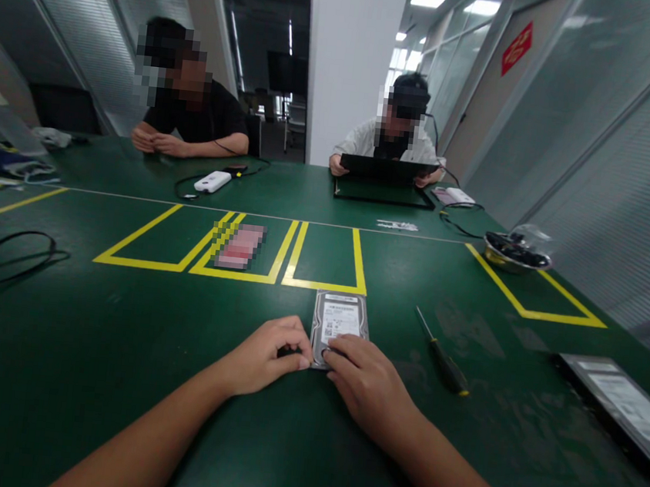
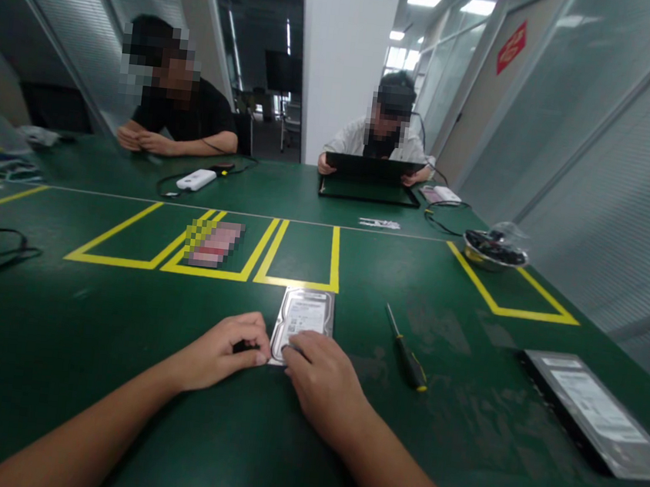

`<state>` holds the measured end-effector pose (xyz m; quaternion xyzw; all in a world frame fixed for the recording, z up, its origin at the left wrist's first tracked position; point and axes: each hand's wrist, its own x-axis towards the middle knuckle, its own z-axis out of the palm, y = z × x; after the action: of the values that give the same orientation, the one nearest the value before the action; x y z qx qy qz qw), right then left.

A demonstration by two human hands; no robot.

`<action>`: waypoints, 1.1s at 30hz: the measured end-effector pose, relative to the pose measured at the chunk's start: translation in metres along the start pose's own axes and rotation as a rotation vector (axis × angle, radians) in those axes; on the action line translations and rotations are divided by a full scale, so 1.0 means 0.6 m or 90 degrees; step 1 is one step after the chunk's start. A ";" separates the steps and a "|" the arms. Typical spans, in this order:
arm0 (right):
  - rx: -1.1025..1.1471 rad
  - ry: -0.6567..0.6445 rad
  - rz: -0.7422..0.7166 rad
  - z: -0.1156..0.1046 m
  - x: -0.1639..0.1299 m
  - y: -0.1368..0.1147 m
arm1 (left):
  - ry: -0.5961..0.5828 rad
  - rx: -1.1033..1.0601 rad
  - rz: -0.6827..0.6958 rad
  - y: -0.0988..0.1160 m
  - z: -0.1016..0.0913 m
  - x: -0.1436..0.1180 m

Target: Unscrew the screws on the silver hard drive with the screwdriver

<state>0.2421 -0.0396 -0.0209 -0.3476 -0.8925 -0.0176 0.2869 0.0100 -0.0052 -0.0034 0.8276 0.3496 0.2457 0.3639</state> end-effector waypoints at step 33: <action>-0.371 -0.288 0.648 -0.123 -0.007 0.076 | 0.011 0.082 0.067 0.010 -0.003 -0.001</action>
<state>0.3101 -0.0248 0.0310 -0.7881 -0.6122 -0.0476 -0.0428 0.0109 -0.0078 0.0023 0.8644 0.3236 0.2487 0.2937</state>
